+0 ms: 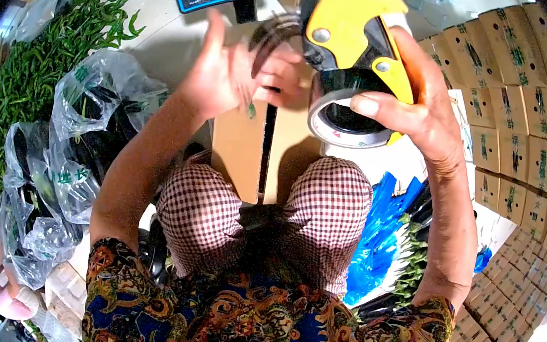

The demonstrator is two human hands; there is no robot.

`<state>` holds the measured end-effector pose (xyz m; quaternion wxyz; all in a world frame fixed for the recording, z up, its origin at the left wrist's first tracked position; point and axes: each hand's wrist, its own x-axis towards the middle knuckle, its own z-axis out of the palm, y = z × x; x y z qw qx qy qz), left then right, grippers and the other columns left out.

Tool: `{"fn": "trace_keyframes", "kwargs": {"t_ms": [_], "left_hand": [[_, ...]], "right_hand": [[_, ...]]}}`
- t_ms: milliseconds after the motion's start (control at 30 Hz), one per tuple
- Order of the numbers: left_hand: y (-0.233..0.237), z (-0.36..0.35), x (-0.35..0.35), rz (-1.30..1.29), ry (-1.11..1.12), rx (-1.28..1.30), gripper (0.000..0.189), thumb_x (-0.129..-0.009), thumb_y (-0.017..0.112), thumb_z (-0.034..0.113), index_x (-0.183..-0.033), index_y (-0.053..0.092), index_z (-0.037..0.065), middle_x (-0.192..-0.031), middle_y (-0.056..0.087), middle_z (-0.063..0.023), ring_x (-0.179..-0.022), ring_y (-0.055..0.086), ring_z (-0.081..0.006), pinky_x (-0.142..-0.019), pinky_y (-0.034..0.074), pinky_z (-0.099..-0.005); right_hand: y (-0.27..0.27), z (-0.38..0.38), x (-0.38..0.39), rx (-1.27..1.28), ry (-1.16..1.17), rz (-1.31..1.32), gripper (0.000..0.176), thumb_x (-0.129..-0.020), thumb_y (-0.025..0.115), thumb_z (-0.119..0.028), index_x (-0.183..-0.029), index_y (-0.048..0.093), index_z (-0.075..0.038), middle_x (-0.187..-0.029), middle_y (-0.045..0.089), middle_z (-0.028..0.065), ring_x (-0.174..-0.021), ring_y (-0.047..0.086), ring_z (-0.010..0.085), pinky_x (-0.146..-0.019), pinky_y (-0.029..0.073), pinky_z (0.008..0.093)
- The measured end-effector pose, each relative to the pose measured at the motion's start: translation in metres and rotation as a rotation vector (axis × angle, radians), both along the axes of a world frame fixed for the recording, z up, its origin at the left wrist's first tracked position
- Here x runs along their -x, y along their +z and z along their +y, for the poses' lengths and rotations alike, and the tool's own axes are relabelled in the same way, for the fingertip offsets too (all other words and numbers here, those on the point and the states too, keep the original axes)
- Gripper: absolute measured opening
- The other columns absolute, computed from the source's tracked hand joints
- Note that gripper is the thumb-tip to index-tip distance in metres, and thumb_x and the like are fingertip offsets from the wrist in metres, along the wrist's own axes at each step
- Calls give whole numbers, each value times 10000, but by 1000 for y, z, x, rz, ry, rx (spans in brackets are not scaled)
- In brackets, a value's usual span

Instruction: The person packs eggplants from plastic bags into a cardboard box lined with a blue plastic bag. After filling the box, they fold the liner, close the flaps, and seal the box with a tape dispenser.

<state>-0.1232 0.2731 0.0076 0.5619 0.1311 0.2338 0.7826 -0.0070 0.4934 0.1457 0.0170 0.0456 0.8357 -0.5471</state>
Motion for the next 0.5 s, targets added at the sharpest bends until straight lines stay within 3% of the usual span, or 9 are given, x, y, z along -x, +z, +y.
{"fn": "trace_keyframes", "kwargs": {"t_ms": [67, 100, 167, 267, 367, 400, 500], "left_hand": [[-1, -19, -3, -16, 107, 52, 1085, -752, 167, 899, -1246, 527, 2, -901, 636, -135, -846, 622, -314, -754, 472, -410], [-14, -26, -1, 141, 113, 41, 1041, -752, 156, 899, -1115, 566, 13, -829, 582, -81, -742, 575, -249, -703, 459, -376], [-27, -45, -6, 29, 168, 210, 790, -882, 314, 761, -993, 575, 23, -771, 522, -50, -684, 528, -194, -701, 453, -331], [-31, -67, -19, 269, 292, 335, 452, -945, 515, 451, -995, 586, 7, -782, 542, -49, -700, 532, -168, -663, 443, -303], [-41, -83, -22, 375, 274, 355, 265, -877, 616, 217, -1028, 592, 0, -806, 561, -54, -724, 541, -149, -634, 431, -283], [-41, -92, -15, 493, 253, 475, 260, -871, 634, 188, -1048, 606, -1, -837, 600, -56, -741, 560, -130, -625, 420, -260], [-34, -113, -5, 661, 355, 746, 240, -876, 635, 173, -1043, 619, 1, -838, 627, -50, -747, 572, -113, -636, 425, -251]], "right_hand": [[-3, -1, 5, -82, 39, -68, 653, -651, 741, -325, -1194, 551, -17, -1006, 593, 62, -950, 556, 162, -867, 426, 296], [-7, 3, 7, -185, 73, -82, 624, -653, 753, -350, -1151, 567, -23, -964, 587, 49, -902, 548, 148, -825, 432, 288], [-18, -1, 8, -151, 69, -83, 610, -657, 775, -365, -1123, 575, -27, -924, 584, 40, -866, 546, 139, -802, 435, 279], [-24, -5, 7, -183, 155, -84, 543, -673, 813, -302, -1077, 569, -35, -883, 590, 25, -823, 560, 121, -763, 454, 265], [-33, -12, 6, -239, 195, -118, 492, -689, 812, -264, -1055, 564, -49, -849, 604, 16, -791, 577, 116, -734, 475, 267], [-37, -14, 7, -323, 241, -72, 467, -702, 809, -247, -1051, 559, -62, -803, 608, 18, -753, 579, 109, -721, 490, 271], [-47, -24, 10, -558, 336, -38, 488, -668, 796, -213, -1062, 551, -63, -843, 663, 102, -783, 682, 236, -747, 545, 356]]}}
